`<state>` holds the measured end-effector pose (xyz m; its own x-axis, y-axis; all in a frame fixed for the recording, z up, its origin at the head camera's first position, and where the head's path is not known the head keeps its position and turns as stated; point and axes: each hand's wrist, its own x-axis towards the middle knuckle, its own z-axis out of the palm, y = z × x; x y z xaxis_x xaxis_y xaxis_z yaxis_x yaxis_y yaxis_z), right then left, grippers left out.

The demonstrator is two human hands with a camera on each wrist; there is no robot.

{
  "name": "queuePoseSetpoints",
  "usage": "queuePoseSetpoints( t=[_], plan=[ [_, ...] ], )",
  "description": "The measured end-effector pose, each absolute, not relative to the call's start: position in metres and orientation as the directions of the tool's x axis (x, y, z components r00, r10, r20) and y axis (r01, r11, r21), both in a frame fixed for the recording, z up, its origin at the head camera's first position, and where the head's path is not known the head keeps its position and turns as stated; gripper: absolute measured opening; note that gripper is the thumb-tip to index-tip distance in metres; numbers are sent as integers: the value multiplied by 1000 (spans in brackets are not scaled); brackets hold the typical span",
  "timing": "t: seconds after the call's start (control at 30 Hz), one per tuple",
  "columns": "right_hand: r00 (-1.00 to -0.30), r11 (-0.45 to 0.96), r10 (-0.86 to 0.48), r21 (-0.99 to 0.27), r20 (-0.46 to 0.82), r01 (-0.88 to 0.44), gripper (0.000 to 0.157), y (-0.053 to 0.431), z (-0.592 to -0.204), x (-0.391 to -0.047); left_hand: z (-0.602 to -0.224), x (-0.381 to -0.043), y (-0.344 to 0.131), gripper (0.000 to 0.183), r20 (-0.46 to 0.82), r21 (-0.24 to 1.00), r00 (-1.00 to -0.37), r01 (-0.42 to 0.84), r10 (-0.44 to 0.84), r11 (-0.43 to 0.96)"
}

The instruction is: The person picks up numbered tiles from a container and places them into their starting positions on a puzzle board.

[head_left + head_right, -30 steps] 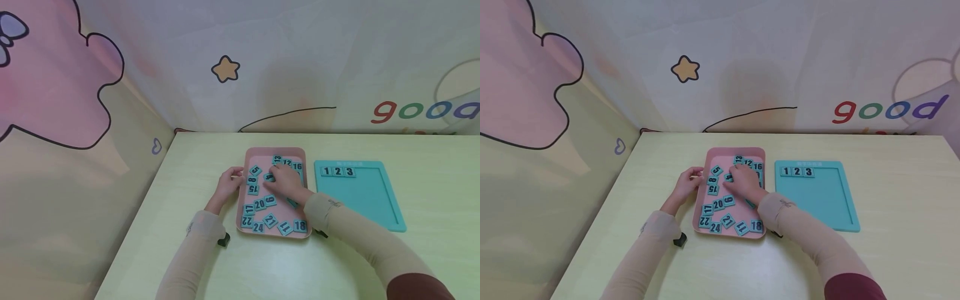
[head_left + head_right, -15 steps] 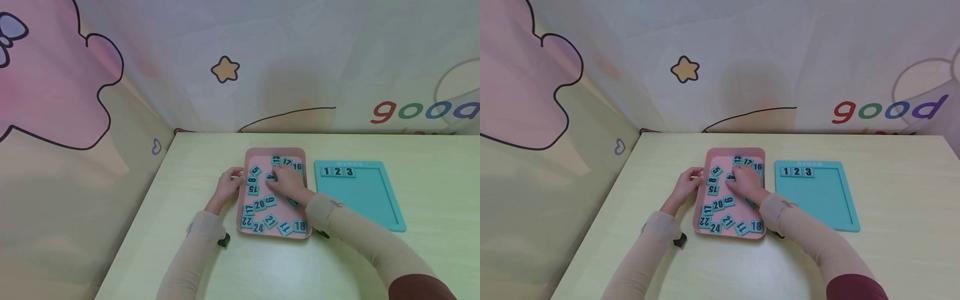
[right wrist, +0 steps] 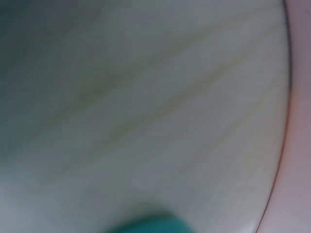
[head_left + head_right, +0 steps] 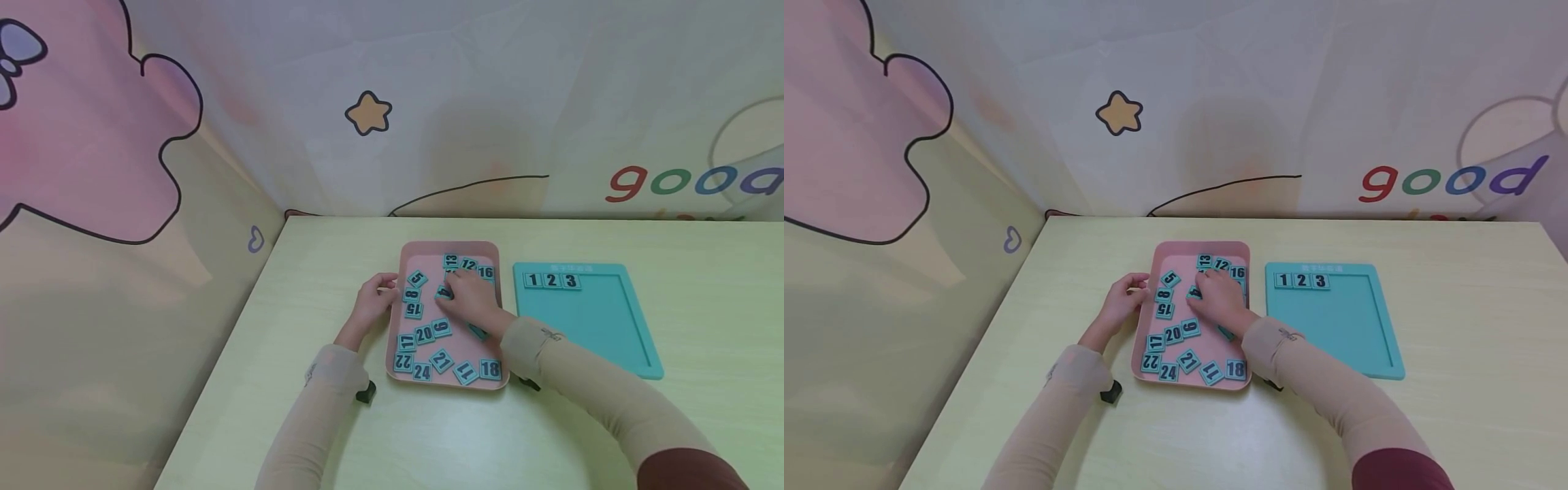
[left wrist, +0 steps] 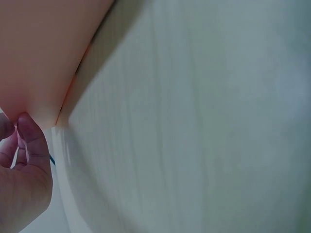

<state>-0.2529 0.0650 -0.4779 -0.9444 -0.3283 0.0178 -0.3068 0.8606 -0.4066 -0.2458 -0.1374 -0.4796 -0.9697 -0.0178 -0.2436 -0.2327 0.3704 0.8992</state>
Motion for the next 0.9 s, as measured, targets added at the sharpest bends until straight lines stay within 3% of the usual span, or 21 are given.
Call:
queuePoseSetpoints(
  t=[0.2,0.53,0.77,0.9],
  plan=[
    [-904,812,-423,-416,63,-409,22,67,-476,-251,-480,-247,-138,33,-248,900,-969,-237,-18,366],
    [-870,762,-486,-447,84,-468,21,68,-475,-246,-481,-247,-137,32,-246,895,-969,-238,-27,378],
    [-915,817,-404,-443,20,-370,52,66,-478,-246,-481,-246,-138,31,-246,893,-969,-236,-23,383],
    [-917,832,-398,-412,25,-372,43,65,-482,-247,-481,-246,-138,32,-241,895,-970,-230,-20,383]
  ],
)
